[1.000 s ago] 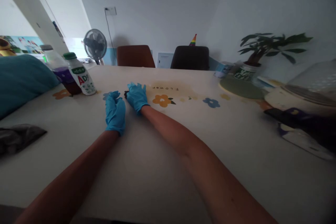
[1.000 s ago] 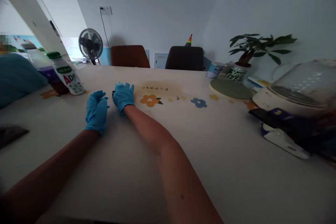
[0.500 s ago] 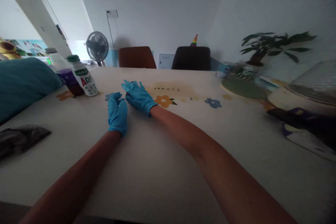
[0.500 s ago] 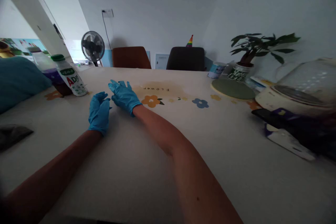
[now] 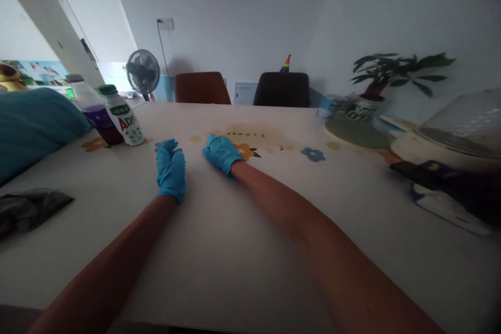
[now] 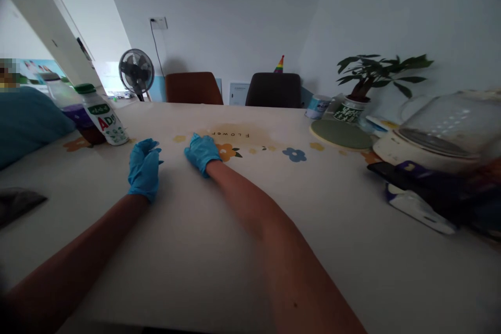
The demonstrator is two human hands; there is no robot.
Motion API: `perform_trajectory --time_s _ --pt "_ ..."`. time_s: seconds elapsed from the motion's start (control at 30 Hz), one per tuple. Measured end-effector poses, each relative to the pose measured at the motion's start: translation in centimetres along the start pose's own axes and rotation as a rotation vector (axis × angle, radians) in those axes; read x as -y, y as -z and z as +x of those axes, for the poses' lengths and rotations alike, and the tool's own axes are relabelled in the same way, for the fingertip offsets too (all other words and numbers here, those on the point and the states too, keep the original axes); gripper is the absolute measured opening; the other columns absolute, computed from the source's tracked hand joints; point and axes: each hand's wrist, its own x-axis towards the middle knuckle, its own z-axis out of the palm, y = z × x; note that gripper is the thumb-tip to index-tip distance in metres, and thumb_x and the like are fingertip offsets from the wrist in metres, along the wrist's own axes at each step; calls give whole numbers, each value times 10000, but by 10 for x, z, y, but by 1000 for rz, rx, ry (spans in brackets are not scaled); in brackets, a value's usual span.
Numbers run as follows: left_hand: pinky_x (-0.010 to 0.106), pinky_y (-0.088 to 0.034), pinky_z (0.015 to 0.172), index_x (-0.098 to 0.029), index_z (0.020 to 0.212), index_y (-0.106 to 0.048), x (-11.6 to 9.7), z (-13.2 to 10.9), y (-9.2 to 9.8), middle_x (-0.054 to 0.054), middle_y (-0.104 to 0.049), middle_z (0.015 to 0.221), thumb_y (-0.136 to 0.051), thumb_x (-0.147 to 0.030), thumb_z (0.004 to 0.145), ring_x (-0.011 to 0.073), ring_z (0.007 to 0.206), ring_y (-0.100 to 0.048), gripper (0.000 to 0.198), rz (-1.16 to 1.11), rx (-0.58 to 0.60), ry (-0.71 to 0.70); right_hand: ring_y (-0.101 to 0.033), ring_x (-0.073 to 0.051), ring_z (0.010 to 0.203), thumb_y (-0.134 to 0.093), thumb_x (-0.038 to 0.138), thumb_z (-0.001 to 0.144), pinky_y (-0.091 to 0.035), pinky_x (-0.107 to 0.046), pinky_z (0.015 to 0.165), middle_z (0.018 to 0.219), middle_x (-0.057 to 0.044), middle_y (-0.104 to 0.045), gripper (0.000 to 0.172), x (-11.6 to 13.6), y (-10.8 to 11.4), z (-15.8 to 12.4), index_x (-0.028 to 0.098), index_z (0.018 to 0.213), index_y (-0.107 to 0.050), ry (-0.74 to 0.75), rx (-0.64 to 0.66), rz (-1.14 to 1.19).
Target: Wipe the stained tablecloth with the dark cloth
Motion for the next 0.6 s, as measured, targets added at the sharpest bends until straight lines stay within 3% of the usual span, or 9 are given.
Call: perform_trajectory --time_s 0.13,0.33,0.47,0.6 --pt "490 -704 1110 -241 1350 -738 -13 -7 -10 174 -808 1483 -756 -230 966 309 1246 -788 385 -16 -78 69 -796 -362 1378 -602 380 1277 -555 -471 1300 1597 -258 -864 414 -37 6 -44 100 1501 -809 -29 -17 -18" --pt "486 -717 1055 -245 1314 -748 -20 -11 -13 163 -802 1439 -749 -253 938 322 1244 -796 376 -12 -64 101 -798 -385 1436 -584 305 1227 -569 -538 1353 1550 -201 -899 391 -104 17 -102 207 1498 -847 -93 -75 -25" --pt "475 -733 999 -237 1294 -739 -24 -11 -12 163 -795 1412 -740 -266 916 320 1194 -790 378 -6 -66 118 -825 -423 1385 -586 270 1180 -617 -594 1308 1504 -240 -903 400 -137 22 -120 194 1454 -868 -160 -108 -27" --pt "499 -754 1016 -236 1305 -741 -26 -13 -12 167 -786 1405 -751 -291 898 343 1239 -788 411 -3 -46 119 -829 -425 1354 -543 262 1182 -629 -594 1293 1502 -274 -887 391 -145 18 -121 171 1386 -864 -214 -130 -32"
